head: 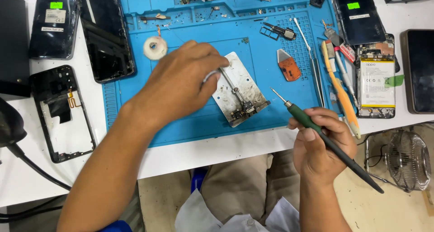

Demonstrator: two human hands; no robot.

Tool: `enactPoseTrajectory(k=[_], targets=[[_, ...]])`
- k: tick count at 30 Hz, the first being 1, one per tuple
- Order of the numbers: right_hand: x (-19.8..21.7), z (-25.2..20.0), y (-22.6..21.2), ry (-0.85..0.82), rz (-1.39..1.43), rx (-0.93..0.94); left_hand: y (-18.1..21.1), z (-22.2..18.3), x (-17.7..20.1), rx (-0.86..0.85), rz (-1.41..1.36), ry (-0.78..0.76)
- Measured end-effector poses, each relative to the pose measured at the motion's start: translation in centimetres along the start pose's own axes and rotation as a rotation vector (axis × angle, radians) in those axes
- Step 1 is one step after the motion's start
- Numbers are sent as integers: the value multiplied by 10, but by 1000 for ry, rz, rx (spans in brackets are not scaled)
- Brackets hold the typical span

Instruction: Repairing a mobile phone circuit board using a heat gun and soldering iron

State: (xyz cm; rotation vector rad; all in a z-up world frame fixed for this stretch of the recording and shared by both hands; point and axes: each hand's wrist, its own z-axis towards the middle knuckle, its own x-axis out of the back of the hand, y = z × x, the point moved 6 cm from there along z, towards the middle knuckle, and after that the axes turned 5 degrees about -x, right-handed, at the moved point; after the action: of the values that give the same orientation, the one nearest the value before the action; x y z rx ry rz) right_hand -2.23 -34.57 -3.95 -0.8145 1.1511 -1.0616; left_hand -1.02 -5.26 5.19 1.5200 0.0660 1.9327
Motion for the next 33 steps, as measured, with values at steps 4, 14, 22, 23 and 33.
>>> enactPoseTrajectory(k=[4, 14, 22, 23, 33], targets=[[-3, 1, 2, -4, 27, 37, 0, -6, -28, -102, 133, -69], [-23, -22, -28, -120, -517, 348, 5, -7, -37, -261, 318, 101], [-17, -38, -19, -171, -659, 562, 4, -9, -42, -270, 302, 132], [-16, -38, -17, -167, -639, 567, 4, -9, -41, -276, 267, 154], [-21, -44, -12, -161, -672, 532, 5, -10, -43, -280, 297, 161]])
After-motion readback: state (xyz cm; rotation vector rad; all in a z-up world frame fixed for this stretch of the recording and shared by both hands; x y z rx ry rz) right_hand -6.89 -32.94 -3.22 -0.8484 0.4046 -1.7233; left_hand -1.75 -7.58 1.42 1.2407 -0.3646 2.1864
